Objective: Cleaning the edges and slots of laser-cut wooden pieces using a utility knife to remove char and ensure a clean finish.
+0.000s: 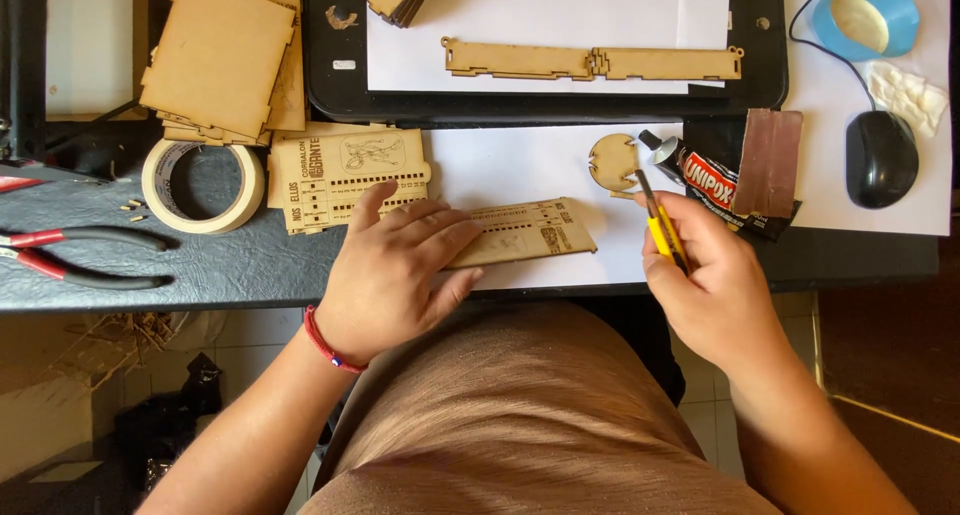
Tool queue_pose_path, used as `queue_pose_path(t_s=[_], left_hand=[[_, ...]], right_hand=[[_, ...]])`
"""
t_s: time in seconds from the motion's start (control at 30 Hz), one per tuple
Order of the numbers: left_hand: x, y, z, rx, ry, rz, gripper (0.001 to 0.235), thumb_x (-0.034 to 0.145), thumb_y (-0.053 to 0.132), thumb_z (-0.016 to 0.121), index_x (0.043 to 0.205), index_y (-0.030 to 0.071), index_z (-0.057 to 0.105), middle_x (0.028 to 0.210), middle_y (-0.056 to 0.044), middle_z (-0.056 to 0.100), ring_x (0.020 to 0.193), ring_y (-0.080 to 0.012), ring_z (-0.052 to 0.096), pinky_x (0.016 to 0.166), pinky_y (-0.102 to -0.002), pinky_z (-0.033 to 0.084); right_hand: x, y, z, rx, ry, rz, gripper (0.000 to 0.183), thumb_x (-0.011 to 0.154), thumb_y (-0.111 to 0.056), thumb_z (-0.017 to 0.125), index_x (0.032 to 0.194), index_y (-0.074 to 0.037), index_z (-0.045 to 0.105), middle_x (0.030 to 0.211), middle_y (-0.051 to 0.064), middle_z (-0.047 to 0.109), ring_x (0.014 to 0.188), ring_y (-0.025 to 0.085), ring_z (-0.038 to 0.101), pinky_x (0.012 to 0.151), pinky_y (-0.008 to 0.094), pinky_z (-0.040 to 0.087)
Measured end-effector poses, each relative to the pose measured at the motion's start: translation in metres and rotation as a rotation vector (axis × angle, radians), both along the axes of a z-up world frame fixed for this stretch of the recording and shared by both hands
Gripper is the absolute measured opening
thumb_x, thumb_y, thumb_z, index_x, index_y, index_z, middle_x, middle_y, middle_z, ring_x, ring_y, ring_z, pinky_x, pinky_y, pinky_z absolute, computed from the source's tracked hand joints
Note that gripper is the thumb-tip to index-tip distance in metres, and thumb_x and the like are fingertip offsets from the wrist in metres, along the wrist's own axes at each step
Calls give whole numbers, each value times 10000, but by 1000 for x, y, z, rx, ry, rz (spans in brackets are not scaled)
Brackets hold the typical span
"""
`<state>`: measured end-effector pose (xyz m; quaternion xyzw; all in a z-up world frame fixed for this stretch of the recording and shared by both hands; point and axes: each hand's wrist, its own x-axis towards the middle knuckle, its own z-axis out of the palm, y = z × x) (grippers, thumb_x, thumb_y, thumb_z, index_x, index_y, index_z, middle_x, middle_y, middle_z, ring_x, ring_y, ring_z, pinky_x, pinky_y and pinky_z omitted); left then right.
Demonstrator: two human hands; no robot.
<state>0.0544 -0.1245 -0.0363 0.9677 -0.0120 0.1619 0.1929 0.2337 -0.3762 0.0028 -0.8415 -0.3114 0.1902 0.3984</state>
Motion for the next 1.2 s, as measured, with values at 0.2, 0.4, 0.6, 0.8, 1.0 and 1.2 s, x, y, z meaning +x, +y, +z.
queue_pose_path(t_s=[0.2, 0.4, 0.6, 0.8, 1.0, 1.2], left_hand=[[17, 10, -8, -417, -63, 260, 215, 954, 299, 680, 1092, 144, 735, 784, -75, 714, 790, -320, 705, 749, -428, 547], [24, -17, -11, -1486, -102, 411, 180, 963, 140, 634, 1073, 7, 682, 670, -62, 616, 573, -110, 597, 519, -199, 438], [20, -68, -10, -2000, -59, 338, 178, 913, 17, 620, 1073, 4, 545, 942, -167, 683, 845, -281, 737, 720, -379, 642], [7, -46, 13, -1682, 167, 337, 286, 834, 110, 769, 1035, -71, 681, 857, -190, 741, 817, -235, 709, 728, -431, 617], [-10, -5, -2, -1453, 113, 388, 252, 892, 94, 702, 1084, -63, 657, 762, -161, 726, 693, -164, 707, 640, -289, 618], [0, -1, 19, -941, 462, 414, 252, 903, 241, 663, 1017, 31, 744, 594, -88, 713, 579, -171, 706, 611, -324, 586]], right_hand=[[0, -4, -10, 204, 100, -14, 466, 792, 105, 547, 1251, 64, 623, 689, 94, 574, 578, 151, 489, 565, 277, 465], [-19, 9, -17, 319, 189, -60, 290, 844, 10, 605, 1121, 27, 687, 626, 58, 594, 394, 94, 501, 401, 228, 448], [-34, 36, -12, 405, 323, 37, 210, 863, -123, 728, 1006, 27, 697, 469, 21, 467, 433, 82, 422, 445, 197, 385], [-23, 32, -32, 349, 451, -73, 91, 899, -54, 654, 912, 35, 656, 417, 60, 459, 340, 129, 454, 405, 239, 412], [0, 31, -41, 269, 422, -23, 66, 900, -32, 630, 898, 28, 657, 413, 44, 423, 324, 115, 447, 406, 231, 428], [3, 46, -14, -13, 111, 45, 199, 894, -117, 673, 1064, -22, 714, 775, 148, 679, 687, 217, 612, 664, 368, 508]])
